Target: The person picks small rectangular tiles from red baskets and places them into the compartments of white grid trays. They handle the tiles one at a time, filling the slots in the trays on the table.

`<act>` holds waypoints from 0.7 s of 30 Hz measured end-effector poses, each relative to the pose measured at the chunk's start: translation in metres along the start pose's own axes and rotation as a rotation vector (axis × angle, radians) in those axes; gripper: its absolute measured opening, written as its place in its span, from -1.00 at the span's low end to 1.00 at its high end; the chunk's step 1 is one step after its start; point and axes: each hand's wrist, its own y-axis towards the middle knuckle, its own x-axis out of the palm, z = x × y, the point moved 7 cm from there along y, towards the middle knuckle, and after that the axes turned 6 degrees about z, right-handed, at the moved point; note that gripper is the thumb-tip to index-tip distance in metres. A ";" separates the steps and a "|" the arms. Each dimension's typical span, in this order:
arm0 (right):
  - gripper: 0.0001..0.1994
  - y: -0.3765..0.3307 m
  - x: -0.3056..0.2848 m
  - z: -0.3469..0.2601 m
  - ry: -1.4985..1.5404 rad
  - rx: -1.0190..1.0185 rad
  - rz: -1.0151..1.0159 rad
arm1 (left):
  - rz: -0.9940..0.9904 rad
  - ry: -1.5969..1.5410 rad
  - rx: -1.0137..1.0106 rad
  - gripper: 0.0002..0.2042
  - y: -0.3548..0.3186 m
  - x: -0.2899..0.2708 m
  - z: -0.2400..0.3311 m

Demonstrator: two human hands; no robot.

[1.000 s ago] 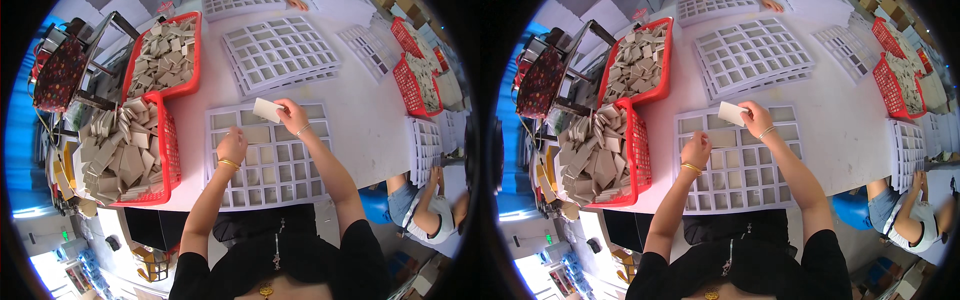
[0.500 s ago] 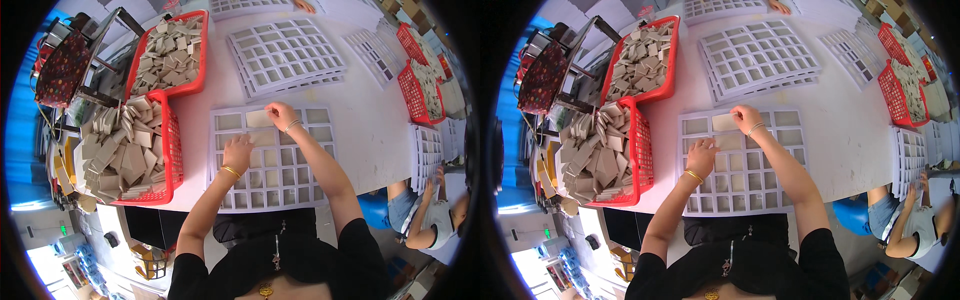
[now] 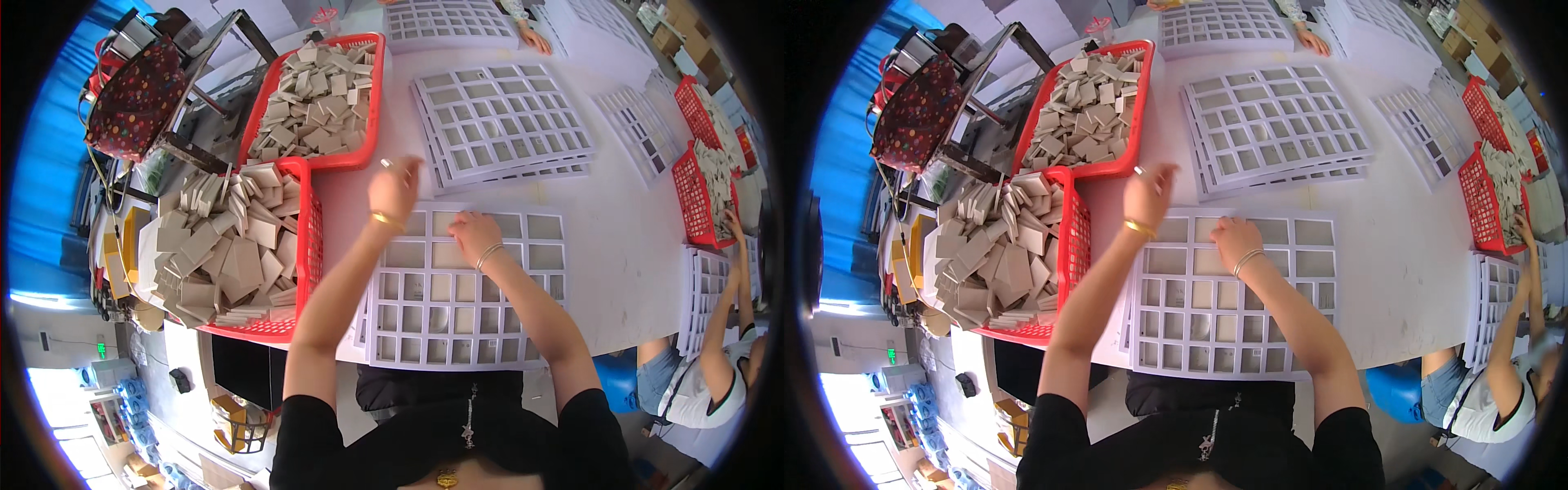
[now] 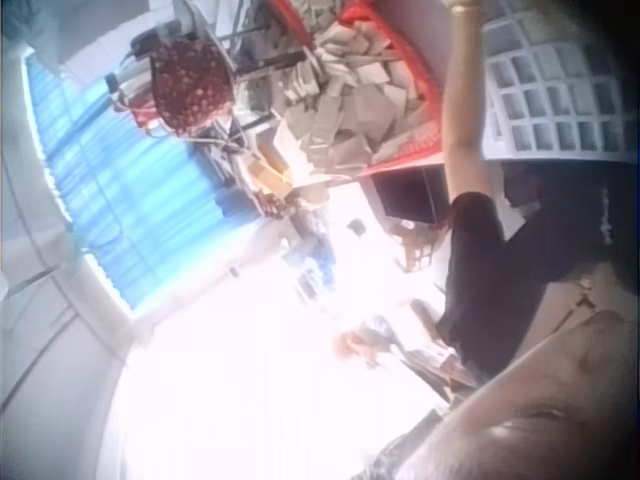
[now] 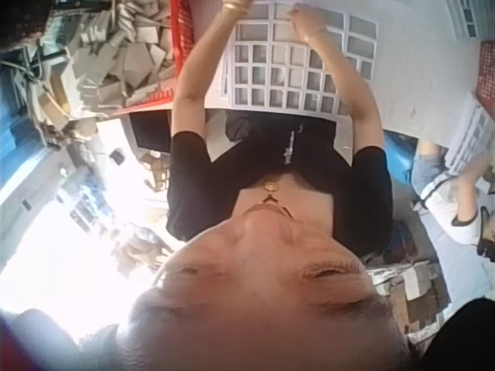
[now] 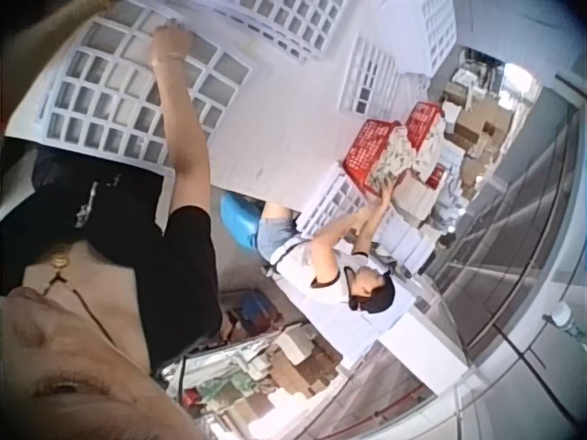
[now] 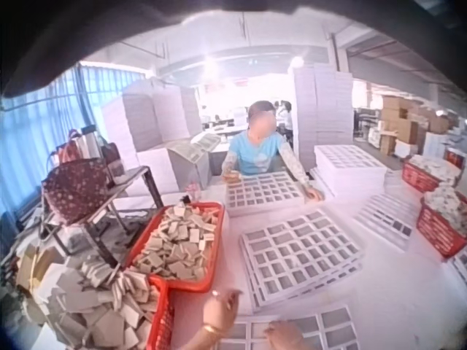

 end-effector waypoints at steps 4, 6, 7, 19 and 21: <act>-0.90 -0.002 -0.005 -0.003 0.075 0.009 0.031 | 0.348 0.153 -0.043 -0.82 0.086 -0.025 -0.093; -0.91 -0.006 -0.006 0.002 0.111 0.027 0.044 | -0.030 0.469 -0.317 -0.61 0.105 -0.020 -0.124; -0.90 -0.002 -0.009 -0.008 0.129 0.000 0.049 | -0.094 0.545 -0.299 -0.50 0.109 -0.022 -0.178; -0.89 0.000 -0.005 -0.004 0.063 0.054 -0.028 | 0.280 0.273 -0.226 -0.76 0.098 -0.041 -0.146; -0.88 0.002 -0.005 -0.001 0.101 0.052 -0.039 | 0.555 -0.009 -0.171 -0.76 0.078 -0.054 -0.121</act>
